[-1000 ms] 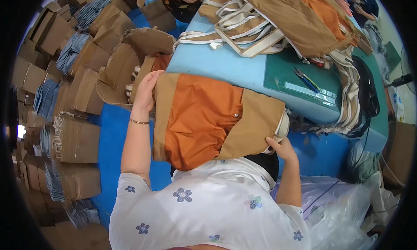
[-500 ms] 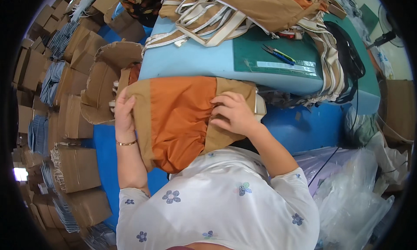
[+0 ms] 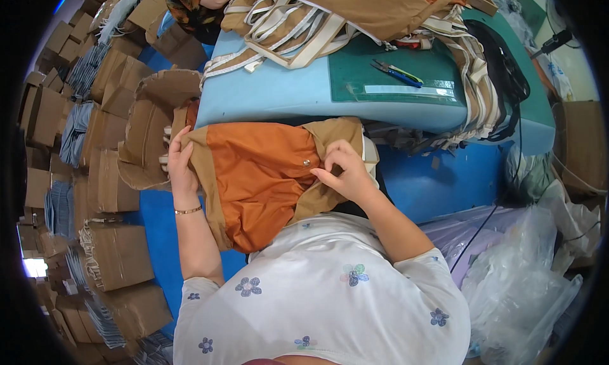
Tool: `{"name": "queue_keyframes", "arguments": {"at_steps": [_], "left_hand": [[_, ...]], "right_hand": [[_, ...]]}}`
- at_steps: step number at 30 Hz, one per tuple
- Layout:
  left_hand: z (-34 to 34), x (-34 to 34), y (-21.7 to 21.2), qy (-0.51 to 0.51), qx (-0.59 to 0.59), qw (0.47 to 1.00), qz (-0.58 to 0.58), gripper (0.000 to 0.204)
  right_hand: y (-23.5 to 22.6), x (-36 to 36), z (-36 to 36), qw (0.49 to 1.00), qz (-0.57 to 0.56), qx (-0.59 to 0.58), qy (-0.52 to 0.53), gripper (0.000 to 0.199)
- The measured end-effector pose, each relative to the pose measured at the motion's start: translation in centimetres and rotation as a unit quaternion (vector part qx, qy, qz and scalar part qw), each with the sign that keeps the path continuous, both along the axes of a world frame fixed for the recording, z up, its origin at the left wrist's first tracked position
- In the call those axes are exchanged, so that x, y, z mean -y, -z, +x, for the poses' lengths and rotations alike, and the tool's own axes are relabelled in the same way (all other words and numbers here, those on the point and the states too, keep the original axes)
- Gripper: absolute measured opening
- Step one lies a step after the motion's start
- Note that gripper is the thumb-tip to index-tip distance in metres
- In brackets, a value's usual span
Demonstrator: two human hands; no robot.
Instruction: Assembling and inspecting straps and buckles on canvas backpacks in a workshop environment.
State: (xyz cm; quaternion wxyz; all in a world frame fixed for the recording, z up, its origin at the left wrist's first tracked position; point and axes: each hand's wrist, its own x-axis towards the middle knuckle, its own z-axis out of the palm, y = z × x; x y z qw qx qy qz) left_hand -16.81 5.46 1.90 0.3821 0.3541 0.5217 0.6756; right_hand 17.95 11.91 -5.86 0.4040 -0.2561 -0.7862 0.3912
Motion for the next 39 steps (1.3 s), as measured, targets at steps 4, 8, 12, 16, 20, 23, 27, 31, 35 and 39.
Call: {"name": "queue_keyframes", "arguments": {"at_steps": [4,8,12,16,20,23,27,31,35,39], "left_hand": [[1.0,3.0,-1.2,0.097,-0.032,0.994,0.046,0.045],[5.3,4.8,-6.8,0.318,-0.358,0.870,0.118,0.047],[9.7,5.9,-7.7,0.398,-0.424,0.803,0.135,0.034],[8.8,6.2,-6.4,0.364,-0.478,0.793,0.097,0.031],[6.1,7.1,-5.1,0.449,-0.195,0.872,0.003,0.023],[6.8,7.6,-3.3,0.220,-0.006,0.958,-0.184,0.023],[9.1,6.0,-3.2,0.143,-0.093,0.972,-0.159,0.023],[10.2,5.7,-2.4,0.155,-0.402,0.899,-0.077,0.019],[10.3,4.9,-4.4,0.123,0.088,0.985,-0.078,0.014],[8.2,5.5,-5.5,0.161,0.065,0.984,-0.047,0.014]], "right_hand": [[-0.2,0.8,-0.1,0.978,-0.191,-0.068,0.056,0.030],[-5.0,-1.2,1.0,0.993,0.065,-0.090,0.048,0.052],[-8.8,-1.3,-1.2,0.962,0.230,0.116,-0.091,0.055],[-5.0,-1.1,-1.5,0.959,0.265,0.100,0.000,0.044],[-3.7,0.3,-2.2,0.952,0.293,0.053,0.075,0.036],[-3.9,1.2,-3.3,0.949,0.300,0.067,0.074,0.032],[-4.0,1.6,-5.2,0.943,0.313,0.011,0.115,0.039],[-3.9,2.6,-6.8,0.924,0.361,-0.023,0.123,0.044],[-4.4,1.8,-5.7,0.926,0.367,-0.043,0.077,0.040],[-5.3,0.2,-4.4,0.965,0.249,-0.075,0.036,0.038]]}}
